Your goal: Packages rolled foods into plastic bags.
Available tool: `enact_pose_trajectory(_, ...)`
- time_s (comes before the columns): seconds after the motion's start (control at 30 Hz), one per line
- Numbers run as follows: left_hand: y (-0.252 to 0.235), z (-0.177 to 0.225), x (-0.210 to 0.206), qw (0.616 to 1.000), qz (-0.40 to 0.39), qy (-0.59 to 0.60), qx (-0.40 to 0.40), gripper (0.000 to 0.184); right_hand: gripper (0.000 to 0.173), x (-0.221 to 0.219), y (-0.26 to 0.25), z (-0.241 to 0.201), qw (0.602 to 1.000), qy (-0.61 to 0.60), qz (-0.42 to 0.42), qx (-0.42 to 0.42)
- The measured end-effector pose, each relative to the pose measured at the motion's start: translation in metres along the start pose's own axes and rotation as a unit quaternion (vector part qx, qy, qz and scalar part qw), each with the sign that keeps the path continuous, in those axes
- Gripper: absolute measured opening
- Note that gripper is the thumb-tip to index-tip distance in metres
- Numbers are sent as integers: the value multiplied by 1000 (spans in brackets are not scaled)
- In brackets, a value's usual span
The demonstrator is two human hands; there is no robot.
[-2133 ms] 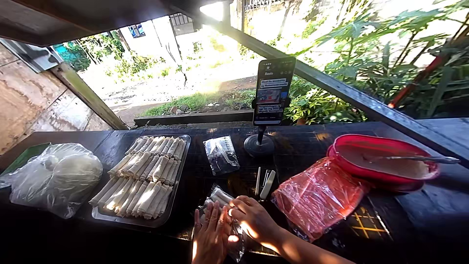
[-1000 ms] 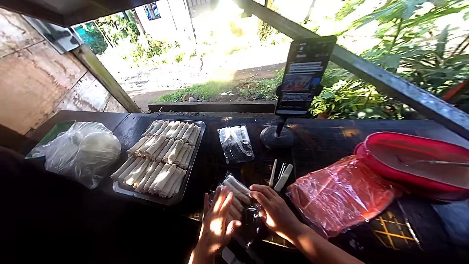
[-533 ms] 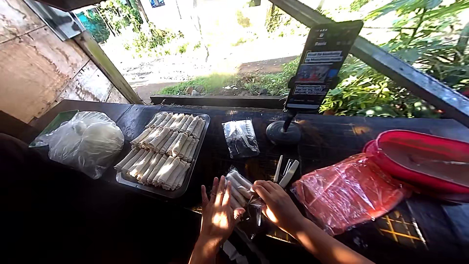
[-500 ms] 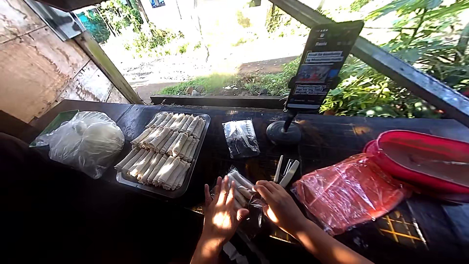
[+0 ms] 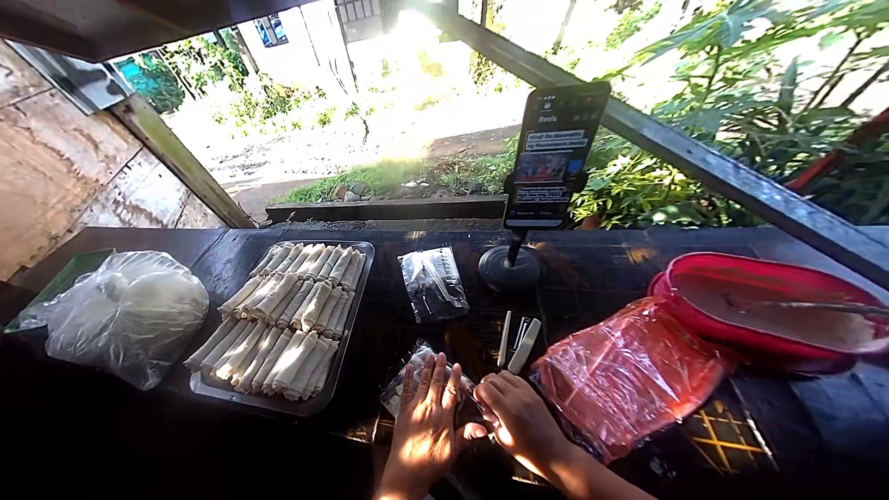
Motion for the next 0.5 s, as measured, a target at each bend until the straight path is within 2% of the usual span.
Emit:
enact_pose_trajectory(0.2,-1,-1,0,1000,-5,8,-7,90,10,0,2,-1,1000,4,6,2)
enact_pose_trajectory(0.3,0,-5,3,997,8,76,1,92,10,-2,5,-1,1000,5,28,-4)
enact_pose_trajectory(0.4,7,-6,27,977,82,191,53,84,11,6,3,-1,999,-24,1,-23)
enact_pose_trajectory(0.5,36,2,51,951,219,161,146,49,14,9,1,-4,999,-46,-23,-17)
Point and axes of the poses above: each hand's wrist, its own y-axis away from the middle knuckle, its own x-axis out of the back of the hand, z = x × y, the point moved 2 cm from there along -y, towards the middle knuckle, and after that the axes turned 3 degrees about y, right-handed, at the moved point
